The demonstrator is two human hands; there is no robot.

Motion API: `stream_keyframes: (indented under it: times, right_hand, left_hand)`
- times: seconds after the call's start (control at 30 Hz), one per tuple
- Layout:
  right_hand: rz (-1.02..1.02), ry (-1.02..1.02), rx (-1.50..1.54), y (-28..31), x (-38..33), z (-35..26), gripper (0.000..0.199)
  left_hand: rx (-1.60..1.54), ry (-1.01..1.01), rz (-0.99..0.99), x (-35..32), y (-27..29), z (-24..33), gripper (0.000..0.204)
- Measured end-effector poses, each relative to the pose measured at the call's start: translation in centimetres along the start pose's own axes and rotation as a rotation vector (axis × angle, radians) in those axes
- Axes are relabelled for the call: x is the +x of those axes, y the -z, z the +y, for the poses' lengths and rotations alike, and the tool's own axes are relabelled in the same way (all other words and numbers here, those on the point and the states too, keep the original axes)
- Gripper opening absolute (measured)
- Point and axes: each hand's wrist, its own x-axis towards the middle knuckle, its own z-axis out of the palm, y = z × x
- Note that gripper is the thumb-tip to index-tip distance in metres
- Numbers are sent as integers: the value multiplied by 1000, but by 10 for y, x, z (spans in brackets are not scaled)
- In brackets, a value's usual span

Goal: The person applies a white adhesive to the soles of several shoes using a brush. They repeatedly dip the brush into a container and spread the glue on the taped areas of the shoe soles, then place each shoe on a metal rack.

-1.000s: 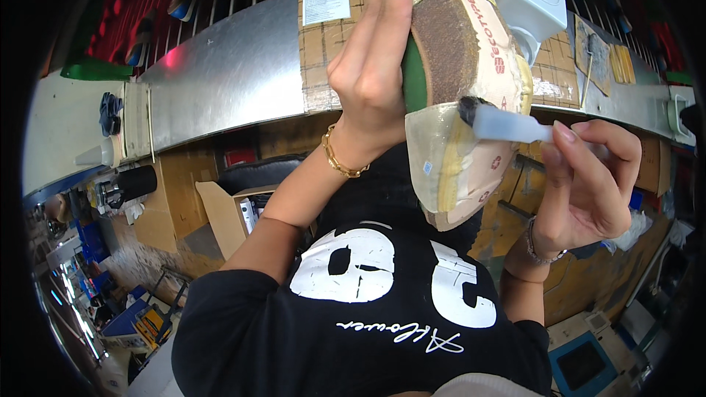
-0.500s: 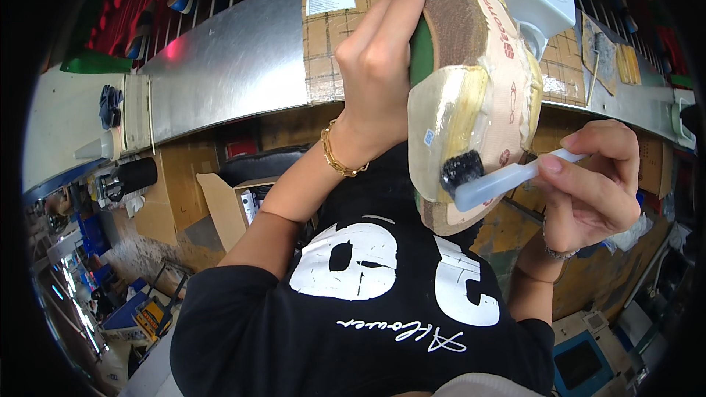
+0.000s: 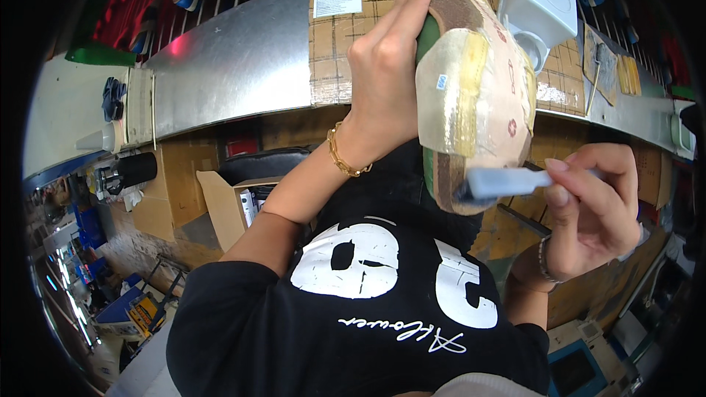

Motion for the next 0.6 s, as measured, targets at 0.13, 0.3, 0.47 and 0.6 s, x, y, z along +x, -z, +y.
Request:
stream_keyframes:
  times: [0.13, 0.3, 0.47, 0.6]
  right_hand:
    - [125, 61, -286, -9, -15, -2, 31]
    - [96, 330, -344, -4, -18, -7, 43]
    - [82, 132, -61, -7, -9, -4, 36]
    - [-40, 236, -74, -10, -5, 2, 34]
  left_hand:
    - [24, 17, 21, -3, 0, -2, 85]
    - [56, 2, 36, -2, 0, -5, 85]
    - [23, 56, -61, -3, 2, -9, 81]
    - [-29, 146, -109, -4, 4, -12, 74]
